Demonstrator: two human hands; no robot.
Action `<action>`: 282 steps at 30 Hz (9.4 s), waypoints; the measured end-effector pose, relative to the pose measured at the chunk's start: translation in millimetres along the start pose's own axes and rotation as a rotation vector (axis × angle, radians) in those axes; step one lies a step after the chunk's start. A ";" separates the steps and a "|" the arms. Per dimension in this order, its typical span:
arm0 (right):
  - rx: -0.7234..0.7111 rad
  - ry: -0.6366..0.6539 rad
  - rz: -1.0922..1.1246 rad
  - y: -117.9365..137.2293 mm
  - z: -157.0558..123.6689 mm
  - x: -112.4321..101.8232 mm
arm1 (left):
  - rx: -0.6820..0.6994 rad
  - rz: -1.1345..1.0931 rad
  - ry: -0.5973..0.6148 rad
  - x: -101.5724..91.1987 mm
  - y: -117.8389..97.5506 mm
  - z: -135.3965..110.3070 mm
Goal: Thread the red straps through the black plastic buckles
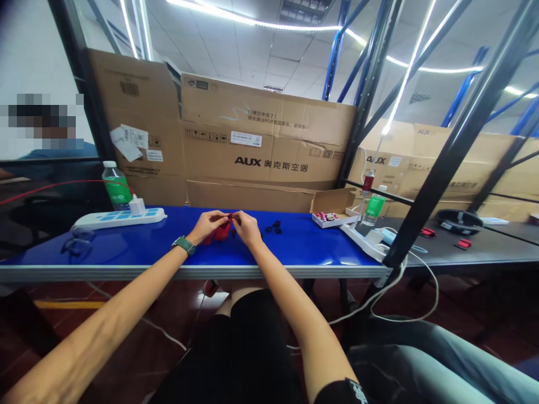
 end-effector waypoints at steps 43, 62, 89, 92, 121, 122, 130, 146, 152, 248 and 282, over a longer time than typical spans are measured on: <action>0.474 0.082 0.894 -42.6 -5.2 22.6 | 0.147 0.257 0.036 11.5 -28.1 -8.9; 0.723 0.178 1.071 -51.6 -20.4 36.9 | 0.381 0.548 0.098 24.4 -53.0 -14.3; 0.560 0.097 0.994 -38.9 -11.6 23.9 | -0.101 -0.122 0.119 23.4 -1.3 -6.5; 0.561 0.098 0.978 -41.8 -11.9 26.2 | -0.136 -0.154 0.098 22.7 3.2 -8.0; 0.475 -0.074 0.776 -43.2 -4.9 14.0 | -0.058 -0.120 0.020 11.6 -0.2 -3.1; 0.469 -0.074 0.761 -43.2 -4.4 13.6 | -0.062 -0.124 0.023 11.5 -0.1 -3.3; 0.343 -0.060 0.610 -31.6 -0.1 6.8 | -0.034 -0.093 -0.027 5.9 -8.4 -4.4; 0.177 -0.054 0.284 -16.6 2.0 -0.8 | 0.037 0.069 0.027 3.1 -13.1 -5.0; 0.287 -0.017 0.417 -30.9 1.4 6.1 | 0.015 0.042 0.001 4.4 -7.0 -3.8; 0.475 0.366 -0.596 -61.5 -18.0 8.5 | 0.266 0.701 0.440 48.4 -26.5 -25.9; 0.353 0.623 -0.626 -133.1 22.9 19.4 | 0.166 0.663 0.638 73.6 -29.5 -40.8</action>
Point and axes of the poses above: each hand's wrist, its own z-axis towards the middle knuckle, its own x-axis out of the palm, y = z × x, the point moved 10 cm from there along z, towards the middle knuckle, and after that the axes turned 1 degree about y, right-handed, at the moved point
